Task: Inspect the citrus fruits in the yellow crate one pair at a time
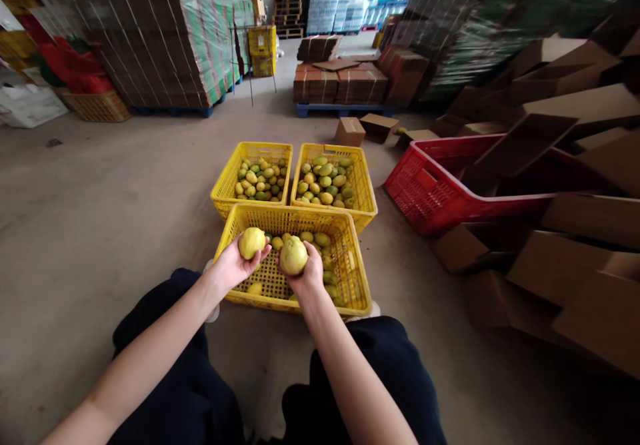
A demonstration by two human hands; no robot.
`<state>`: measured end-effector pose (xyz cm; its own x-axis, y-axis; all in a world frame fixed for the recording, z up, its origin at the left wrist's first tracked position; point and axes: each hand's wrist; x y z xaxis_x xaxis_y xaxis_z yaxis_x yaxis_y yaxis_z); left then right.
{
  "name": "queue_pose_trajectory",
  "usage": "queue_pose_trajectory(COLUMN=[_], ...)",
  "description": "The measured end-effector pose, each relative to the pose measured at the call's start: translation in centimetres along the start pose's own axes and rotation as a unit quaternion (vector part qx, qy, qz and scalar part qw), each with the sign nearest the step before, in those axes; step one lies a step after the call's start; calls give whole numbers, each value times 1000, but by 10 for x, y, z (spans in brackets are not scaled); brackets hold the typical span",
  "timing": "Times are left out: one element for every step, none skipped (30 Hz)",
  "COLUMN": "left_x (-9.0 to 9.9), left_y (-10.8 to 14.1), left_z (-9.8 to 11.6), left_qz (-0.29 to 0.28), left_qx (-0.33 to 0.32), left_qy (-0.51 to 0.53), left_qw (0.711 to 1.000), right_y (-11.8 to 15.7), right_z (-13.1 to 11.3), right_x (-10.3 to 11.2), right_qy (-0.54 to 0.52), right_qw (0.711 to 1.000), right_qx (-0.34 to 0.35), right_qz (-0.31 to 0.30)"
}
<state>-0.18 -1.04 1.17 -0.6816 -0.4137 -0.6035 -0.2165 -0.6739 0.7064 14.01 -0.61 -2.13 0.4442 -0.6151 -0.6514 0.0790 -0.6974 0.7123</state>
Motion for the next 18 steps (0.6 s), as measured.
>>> queue_pose_trajectory(left_x=[0,1,1,1,1,1,1,0,0,0,0,0,0,0,0,1,1,2], left_y=[1,1,1,1,2,2,2,2,2,2,2,2,2,1,1,0,-1,-1], left_z=[0,0,1,2,3,4,5,5,5,5,5,5,4,4,4,4,4,4], left_qz=[-9,-18,-25,-29,-31,-33,-35,-38,-41,-44,-45,-44,-42,-41,-42,-44,-46,-48], left_qx=[-5,-10,-15,-21,-24,-27,-26,-23,-16,-12,-11,-15,-20,-25,-27,-24,-19,-15], left_qy=[-8,-18,-28,-37,-44,-47,-47,-43,-39,-34,-30,-26,-21,-15,-7,3,13,23], left_qw=[1000,1000,999,999,998,998,998,998,998,998,998,999,999,999,999,999,999,999], right_y=[0,0,1,2,3,4,5,7,8,9,9,10,10,11,12,12,12,13], right_z=[-1,-1,-1,-1,-1,-1,0,0,0,1,1,1,1,1,1,0,0,0], right_x=[0,-1,-2,-3,-4,-4,-5,-6,-6,-6,-6,-6,-6,-6,-7,-7,-8,-8], right_qy=[-5,-8,-11,-12,-12,-13,-14,-15,-16,-17,-18,-18,-17,-15,-10,-3,4,10], right_qw=[1000,1000,1000,1000,1000,999,999,999,999,999,999,999,999,999,999,999,999,999], right_qx=[-3,-3,2,11,22,33,42,47,48,46,42,38,34,31,27,21,15,9], right_qz=[-2,-1,2,6,9,10,7,2,-3,-6,-9,-12,-17,-24,-30,-36,-39,-39])
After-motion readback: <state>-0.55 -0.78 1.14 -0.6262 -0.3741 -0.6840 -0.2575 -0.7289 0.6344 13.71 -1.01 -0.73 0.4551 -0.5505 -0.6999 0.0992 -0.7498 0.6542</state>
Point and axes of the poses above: each hand's wrist, its own y-axis away from the middle knuckle, its own x-axis out of the back of the hand, z = x × y, and after that the axes turned 8 degrees about -y, right-handed
